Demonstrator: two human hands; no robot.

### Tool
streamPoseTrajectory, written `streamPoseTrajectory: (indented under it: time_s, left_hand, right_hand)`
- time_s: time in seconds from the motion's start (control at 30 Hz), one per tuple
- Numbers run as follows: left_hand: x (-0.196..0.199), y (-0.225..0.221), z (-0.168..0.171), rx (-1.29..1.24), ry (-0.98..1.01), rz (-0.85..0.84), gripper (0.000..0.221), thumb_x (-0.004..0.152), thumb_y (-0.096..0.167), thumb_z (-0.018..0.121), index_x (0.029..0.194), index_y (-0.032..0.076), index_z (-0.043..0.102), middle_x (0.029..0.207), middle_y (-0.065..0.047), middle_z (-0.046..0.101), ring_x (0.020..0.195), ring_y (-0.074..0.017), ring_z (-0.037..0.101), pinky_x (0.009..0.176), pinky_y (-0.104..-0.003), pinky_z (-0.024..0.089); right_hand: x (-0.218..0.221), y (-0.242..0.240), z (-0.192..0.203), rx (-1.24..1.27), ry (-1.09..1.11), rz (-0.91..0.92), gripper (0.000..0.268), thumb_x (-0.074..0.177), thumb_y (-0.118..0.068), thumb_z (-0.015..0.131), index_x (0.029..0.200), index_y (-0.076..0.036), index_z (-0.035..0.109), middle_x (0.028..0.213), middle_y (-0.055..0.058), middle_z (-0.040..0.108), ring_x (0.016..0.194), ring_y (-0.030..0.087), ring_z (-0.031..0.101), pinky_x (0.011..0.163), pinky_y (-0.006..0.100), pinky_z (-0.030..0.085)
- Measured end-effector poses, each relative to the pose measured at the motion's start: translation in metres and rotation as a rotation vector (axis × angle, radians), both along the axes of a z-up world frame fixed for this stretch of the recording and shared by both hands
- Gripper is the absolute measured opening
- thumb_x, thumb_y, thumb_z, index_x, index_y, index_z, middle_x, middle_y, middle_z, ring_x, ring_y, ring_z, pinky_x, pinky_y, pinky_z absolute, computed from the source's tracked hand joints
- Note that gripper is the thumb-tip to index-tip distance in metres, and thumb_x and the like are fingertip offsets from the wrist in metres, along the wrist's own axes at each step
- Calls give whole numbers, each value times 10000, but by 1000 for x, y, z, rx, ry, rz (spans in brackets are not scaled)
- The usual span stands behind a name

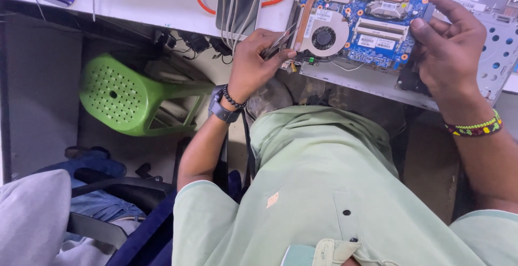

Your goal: The person repairs a disassembled laptop, working on the motherboard with the chassis resting on a board over their lap. They use tweezers and a screwdriver to reposition the board, adjust the cooling fan and heat sink, and reseat small components and connectors.

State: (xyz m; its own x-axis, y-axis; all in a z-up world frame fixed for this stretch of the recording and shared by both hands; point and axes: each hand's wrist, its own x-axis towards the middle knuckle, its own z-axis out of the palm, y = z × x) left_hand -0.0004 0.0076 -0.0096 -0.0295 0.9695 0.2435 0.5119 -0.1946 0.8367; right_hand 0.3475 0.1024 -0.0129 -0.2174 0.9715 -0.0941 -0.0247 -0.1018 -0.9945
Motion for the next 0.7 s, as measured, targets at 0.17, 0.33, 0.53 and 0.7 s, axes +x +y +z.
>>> streamPoseTrajectory:
  time_s: [0.17, 0.33, 0.53, 0.7]
  left_hand:
    - [0, 1, -9, 71, 28, 45, 373, 925, 301, 791, 1191, 47, 731, 1018, -101, 748, 934, -230, 720, 801, -337, 583]
    - [-3, 6, -12, 117, -21, 62, 234, 977, 233, 734, 1114, 47, 766, 932, -76, 771, 854, -205, 713, 731, -315, 555]
    - [-5, 8, -3, 111, -28, 20, 211, 957, 208, 747, 849, 26, 741, 759, -40, 675, 703, -167, 604, 629, -309, 465]
    - [-3, 7, -7, 135, -31, 35, 239, 959, 252, 776, 1100, 60, 779, 867, -37, 723, 782, -161, 659, 672, -290, 501]
  right_hand:
    - [-10, 1, 0, 6, 40, -21, 564, 1049, -144, 749, 1558, -22, 538, 1225, 81, 748, 947, 81, 724, 745, 202, 608]
    - [-3, 6, 1, 94, -109, 78, 520, 1141, -72, 679, 1616, 32, 496, 1255, 103, 708, 937, 106, 674, 692, 224, 558]
    - [11, 15, 12, 361, -358, 261, 460, 1208, 206, 667, 1621, 279, 476, 1128, 344, 629, 874, 364, 644, 758, 443, 627]
    - [6, 19, 28, 433, -621, 302, 430, 1201, 196, 707, 1588, 310, 557, 992, 293, 641, 672, 302, 634, 518, 350, 535]
